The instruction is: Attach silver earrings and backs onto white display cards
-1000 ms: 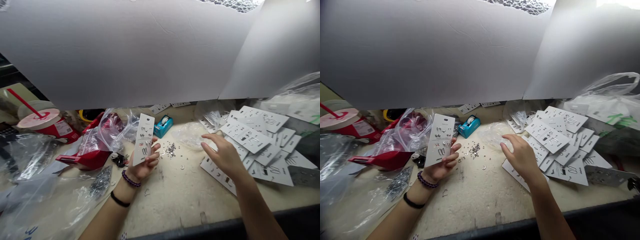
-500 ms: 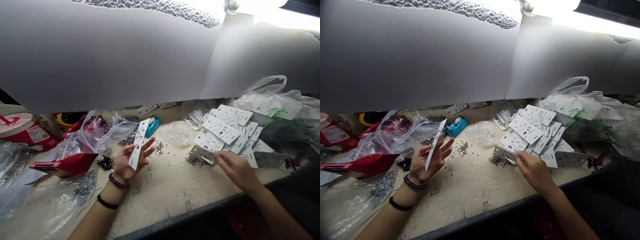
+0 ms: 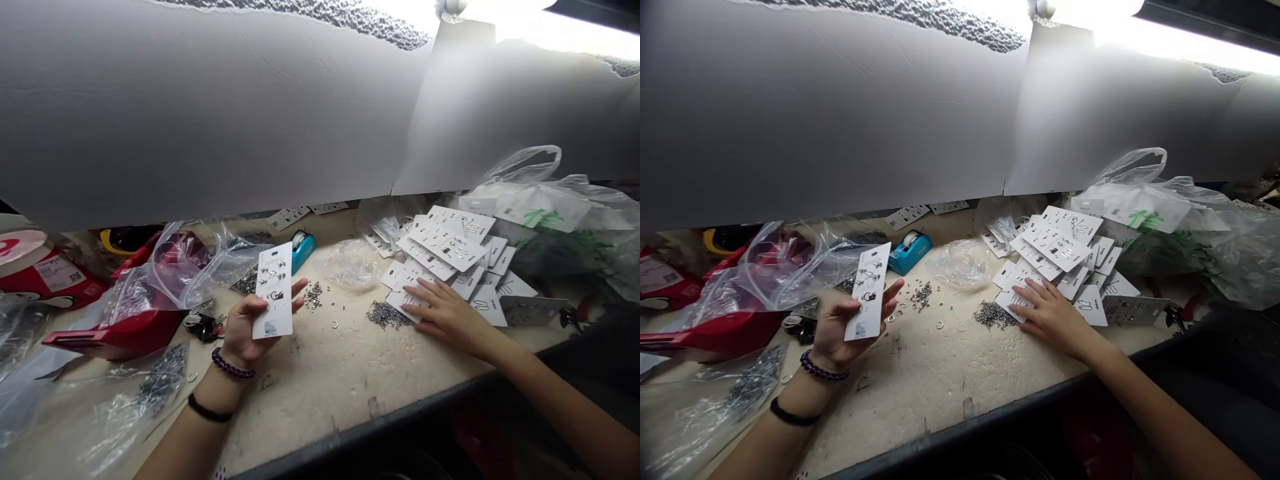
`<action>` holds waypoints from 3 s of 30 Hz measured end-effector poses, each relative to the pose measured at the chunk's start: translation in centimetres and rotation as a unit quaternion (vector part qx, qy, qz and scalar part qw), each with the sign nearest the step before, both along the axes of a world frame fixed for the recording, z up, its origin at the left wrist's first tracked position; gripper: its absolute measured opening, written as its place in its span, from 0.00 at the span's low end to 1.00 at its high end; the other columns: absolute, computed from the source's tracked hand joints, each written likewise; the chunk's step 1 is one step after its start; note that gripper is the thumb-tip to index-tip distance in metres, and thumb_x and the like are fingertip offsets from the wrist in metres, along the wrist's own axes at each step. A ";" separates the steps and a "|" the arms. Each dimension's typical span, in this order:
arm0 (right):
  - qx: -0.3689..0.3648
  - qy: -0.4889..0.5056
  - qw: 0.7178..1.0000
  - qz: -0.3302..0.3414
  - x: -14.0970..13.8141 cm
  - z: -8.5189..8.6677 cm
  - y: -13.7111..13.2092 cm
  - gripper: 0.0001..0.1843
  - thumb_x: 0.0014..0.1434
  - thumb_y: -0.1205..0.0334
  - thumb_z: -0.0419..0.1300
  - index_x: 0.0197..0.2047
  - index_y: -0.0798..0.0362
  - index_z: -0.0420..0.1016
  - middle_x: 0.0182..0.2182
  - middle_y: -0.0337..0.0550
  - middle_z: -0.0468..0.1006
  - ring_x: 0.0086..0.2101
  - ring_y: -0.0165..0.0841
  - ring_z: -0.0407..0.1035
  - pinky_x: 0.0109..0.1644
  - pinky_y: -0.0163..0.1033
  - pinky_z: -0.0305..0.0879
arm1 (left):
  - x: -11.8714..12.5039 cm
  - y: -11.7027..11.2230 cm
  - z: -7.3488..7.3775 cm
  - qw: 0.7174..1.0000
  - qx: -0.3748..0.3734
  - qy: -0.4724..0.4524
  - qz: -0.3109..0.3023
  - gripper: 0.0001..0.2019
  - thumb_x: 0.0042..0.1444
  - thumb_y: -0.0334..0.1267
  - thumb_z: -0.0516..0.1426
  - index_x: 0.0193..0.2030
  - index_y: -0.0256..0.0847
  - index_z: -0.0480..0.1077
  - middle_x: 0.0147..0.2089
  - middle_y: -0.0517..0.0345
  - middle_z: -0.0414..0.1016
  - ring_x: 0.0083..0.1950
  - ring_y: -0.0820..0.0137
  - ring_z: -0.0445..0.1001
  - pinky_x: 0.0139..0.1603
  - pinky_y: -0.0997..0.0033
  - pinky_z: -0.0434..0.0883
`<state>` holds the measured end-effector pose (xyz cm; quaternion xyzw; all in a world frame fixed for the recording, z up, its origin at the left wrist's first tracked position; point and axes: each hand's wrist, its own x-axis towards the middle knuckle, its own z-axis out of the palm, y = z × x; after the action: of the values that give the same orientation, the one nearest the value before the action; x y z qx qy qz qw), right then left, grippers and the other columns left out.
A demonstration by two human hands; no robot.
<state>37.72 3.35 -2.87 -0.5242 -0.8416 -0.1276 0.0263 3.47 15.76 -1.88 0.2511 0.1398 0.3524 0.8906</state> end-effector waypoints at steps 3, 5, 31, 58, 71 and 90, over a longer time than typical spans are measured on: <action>0.053 0.014 0.998 -0.019 1.1 -0.4 0.6 0.15 0.61 0.63 0.50 0.49 0.51 0.71 0.52 0.49 0.68 0.52 0.42 0.62 0.54 0.53 0.59 | 0.0 0.1 -0.1 1.000 -0.014 0.011 0.008 0.30 0.44 0.25 0.49 0.57 0.38 0.56 0.49 0.45 0.73 0.39 0.62 0.76 0.28 0.72 0.76; 0.066 0.031 0.996 -0.044 1.8 0.0 1.4 0.16 0.61 0.62 0.50 0.50 0.54 0.70 0.52 0.51 0.69 0.50 0.42 0.64 0.53 0.51 0.60 | 0.1 0.1 -0.1 0.999 -0.026 0.017 0.015 0.32 0.44 0.25 0.49 0.60 0.39 0.53 0.48 0.46 0.73 0.38 0.63 0.77 0.26 0.72 0.76; -0.109 0.318 0.903 -0.267 -6.9 -0.5 1.7 0.17 0.60 0.66 0.45 0.49 0.56 0.67 0.39 0.51 0.72 0.34 0.37 0.70 0.35 0.41 0.70 | 0.9 -0.7 1.0 0.993 -0.023 0.097 0.070 0.35 0.41 0.24 0.49 0.61 0.32 0.49 0.42 0.43 0.76 0.33 0.62 0.77 0.25 0.69 0.76; -0.106 0.158 0.953 -0.235 -7.3 1.4 5.2 0.13 0.63 0.60 0.47 0.38 0.53 0.72 0.34 0.43 0.75 0.29 0.31 0.70 0.24 0.32 0.61 | 1.3 -1.2 1.7 0.992 -0.026 0.084 0.088 0.35 0.42 0.24 0.48 0.62 0.32 0.49 0.45 0.43 0.74 0.41 0.58 0.75 0.33 0.63 0.76; -0.147 0.172 0.961 -0.159 -6.9 1.2 5.0 0.13 0.62 0.63 0.44 0.33 0.53 0.69 0.34 0.43 0.73 0.29 0.33 0.69 0.22 0.33 0.58 | 1.4 -1.5 0.8 0.992 0.056 0.109 0.044 0.32 0.40 0.22 0.51 0.57 0.36 0.57 0.51 0.46 0.70 0.48 0.56 0.71 0.42 0.59 0.72; -0.266 0.109 0.957 0.026 -11.1 4.2 7.2 0.10 0.54 0.72 0.48 0.25 0.54 0.65 0.25 0.39 0.70 0.25 0.29 0.63 0.25 0.33 0.53 | 1.7 -1.3 0.8 0.987 0.009 0.040 0.157 0.25 0.42 0.30 0.54 0.51 0.44 0.62 0.53 0.53 0.67 0.52 0.60 0.67 0.46 0.58 0.69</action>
<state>26.64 10.55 1.29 -0.5010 -0.8503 0.1599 -0.0192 5.18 14.44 -1.07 0.2480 0.2093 0.4785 0.8159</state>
